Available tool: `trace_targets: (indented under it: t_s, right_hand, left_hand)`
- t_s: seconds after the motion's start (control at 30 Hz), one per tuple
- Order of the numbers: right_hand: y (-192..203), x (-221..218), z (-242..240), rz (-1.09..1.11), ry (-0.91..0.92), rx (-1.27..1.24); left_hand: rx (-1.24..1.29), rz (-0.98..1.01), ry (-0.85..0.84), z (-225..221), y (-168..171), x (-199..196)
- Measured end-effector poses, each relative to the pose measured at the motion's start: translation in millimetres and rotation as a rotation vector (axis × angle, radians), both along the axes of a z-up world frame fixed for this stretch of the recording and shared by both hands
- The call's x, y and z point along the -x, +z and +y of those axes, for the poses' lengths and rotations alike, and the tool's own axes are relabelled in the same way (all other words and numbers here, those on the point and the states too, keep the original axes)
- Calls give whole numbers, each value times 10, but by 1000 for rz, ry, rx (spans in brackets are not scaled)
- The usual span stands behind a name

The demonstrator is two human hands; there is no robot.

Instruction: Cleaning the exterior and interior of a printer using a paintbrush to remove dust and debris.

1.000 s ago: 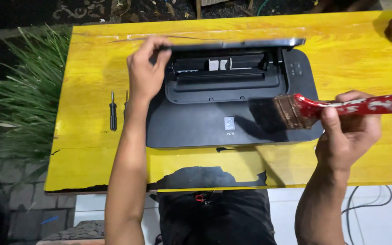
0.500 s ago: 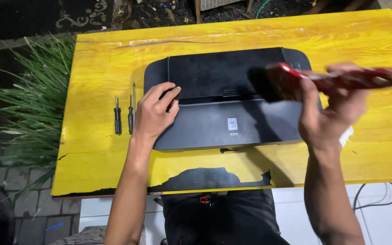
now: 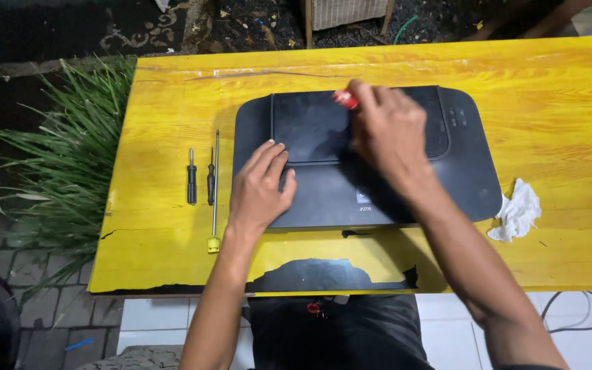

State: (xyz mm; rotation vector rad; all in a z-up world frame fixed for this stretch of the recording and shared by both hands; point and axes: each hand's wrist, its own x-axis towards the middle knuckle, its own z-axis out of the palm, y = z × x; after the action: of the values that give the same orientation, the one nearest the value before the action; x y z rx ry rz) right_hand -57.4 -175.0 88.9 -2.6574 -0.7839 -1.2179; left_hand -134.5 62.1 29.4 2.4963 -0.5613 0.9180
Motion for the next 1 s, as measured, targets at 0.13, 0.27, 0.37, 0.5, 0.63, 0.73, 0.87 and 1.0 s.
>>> trace_targets:
  t_s: [0.13, 0.27, 0.37, 0.5, 0.63, 0.73, 0.87, 1.0]
  right_hand:
    - [66, 246, 395, 128, 122, -165]
    - [314, 341, 560, 188, 461, -731]
    - [247, 127, 588, 194, 455, -905]
    - [-126, -253, 607, 356, 405, -910]
    - [-32, -306, 192, 96, 268, -615]
    - [128, -210, 40, -135, 80, -464]
    - [-12, 10, 318, -48, 51, -377]
    - [35, 523, 683, 210, 242, -437]
  left_hand:
    - [-39, 120, 112, -369, 275, 301]
    - [-105, 354, 193, -595, 263, 436]
    - [-126, 303, 182, -616, 175, 434]
    - [-122, 221, -17, -554, 26, 458]
    - [-159, 210, -21, -511, 75, 484]
    - [-186, 218, -42, -524, 78, 476]
    - [-258, 255, -27, -541, 59, 445]
    - [-265, 293, -20, -565, 47, 438]
